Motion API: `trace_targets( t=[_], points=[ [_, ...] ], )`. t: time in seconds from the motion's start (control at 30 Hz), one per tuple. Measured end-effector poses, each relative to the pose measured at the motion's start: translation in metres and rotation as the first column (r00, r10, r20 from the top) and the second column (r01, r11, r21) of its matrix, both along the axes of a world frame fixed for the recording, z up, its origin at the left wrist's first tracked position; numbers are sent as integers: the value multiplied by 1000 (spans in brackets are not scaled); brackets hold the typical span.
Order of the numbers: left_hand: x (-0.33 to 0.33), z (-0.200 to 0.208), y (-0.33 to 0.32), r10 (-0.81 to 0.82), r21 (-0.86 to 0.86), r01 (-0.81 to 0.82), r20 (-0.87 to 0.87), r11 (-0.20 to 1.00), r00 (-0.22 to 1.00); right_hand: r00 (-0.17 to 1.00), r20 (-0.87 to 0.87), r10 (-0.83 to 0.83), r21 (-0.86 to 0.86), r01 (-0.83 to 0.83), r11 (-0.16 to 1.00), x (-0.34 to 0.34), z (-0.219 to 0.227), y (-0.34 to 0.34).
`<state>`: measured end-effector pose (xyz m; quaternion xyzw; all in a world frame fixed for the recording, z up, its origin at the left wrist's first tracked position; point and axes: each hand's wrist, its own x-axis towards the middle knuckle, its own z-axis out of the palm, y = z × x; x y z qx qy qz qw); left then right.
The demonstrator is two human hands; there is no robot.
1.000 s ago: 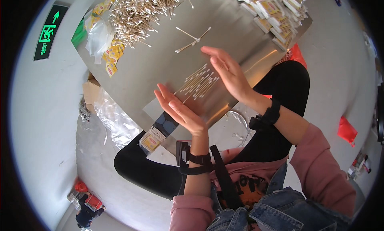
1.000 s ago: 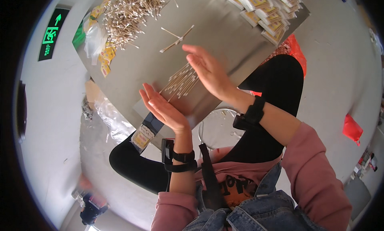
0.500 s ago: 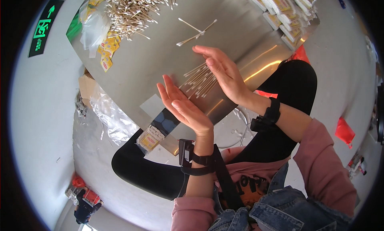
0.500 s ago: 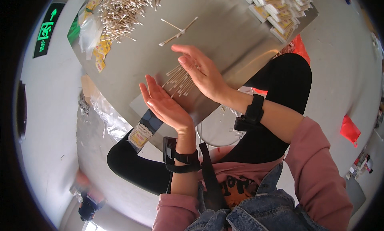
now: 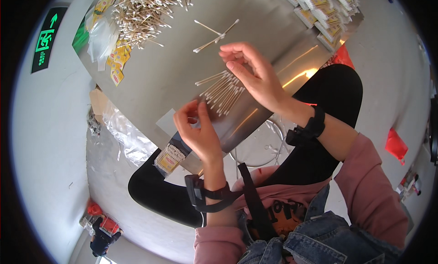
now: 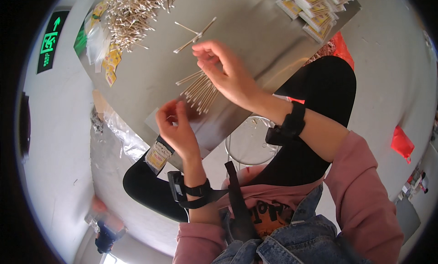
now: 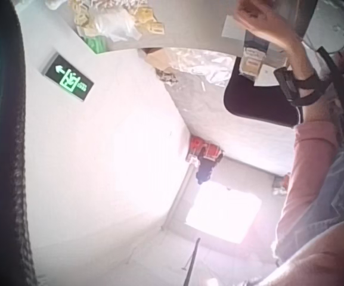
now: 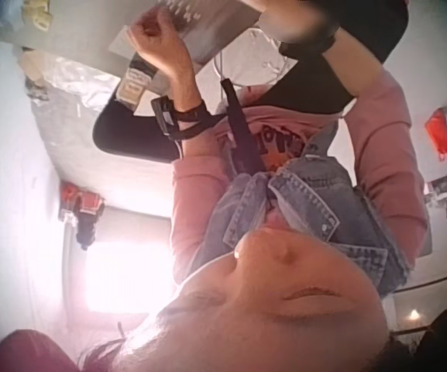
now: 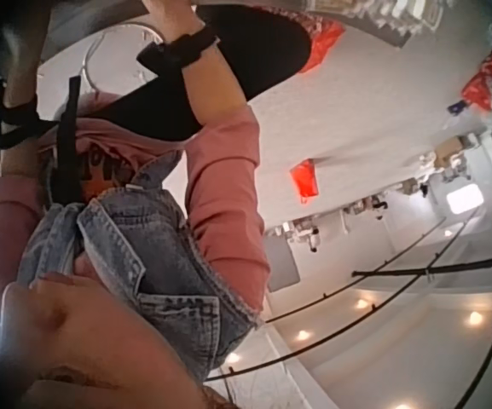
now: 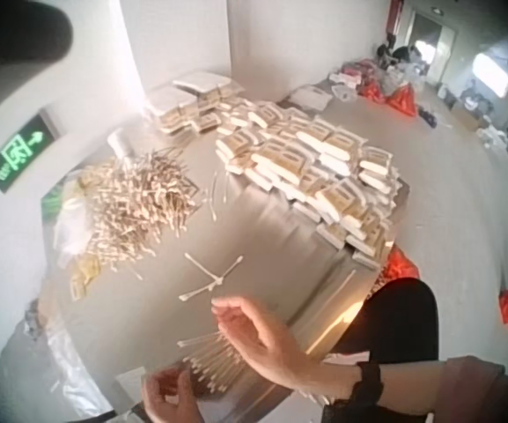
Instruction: Organizing cotton swabs and placing them into small plastic containers for packaging.
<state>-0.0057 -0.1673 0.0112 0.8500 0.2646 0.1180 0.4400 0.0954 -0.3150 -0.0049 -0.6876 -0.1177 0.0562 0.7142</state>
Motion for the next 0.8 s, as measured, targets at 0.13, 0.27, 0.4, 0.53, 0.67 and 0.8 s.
trace_targets(
  t=[0.13,0.27,0.4,0.53,0.67,0.8],
  points=[
    [0,-5,12,-158,71,162,-58,984,986,953,-56,297,-538,-279,795,9,33,-26],
    [5,-4,13,-221,133,229,-73,964,973,887,-10,462,-773,-300,558,-1,44,-43],
    [7,0,17,-301,165,304,-45,938,953,897,61,438,-788,-227,572,-14,33,-27],
    [4,8,19,-263,60,266,-57,962,963,909,99,405,-777,-184,602,-18,24,-13],
    [4,19,19,-244,28,244,-8,969,970,935,-86,344,-687,-306,659,-8,35,-17],
    [1,26,8,-109,-239,118,52,964,993,854,-411,318,-93,-386,918,2,35,-21]
  ],
)
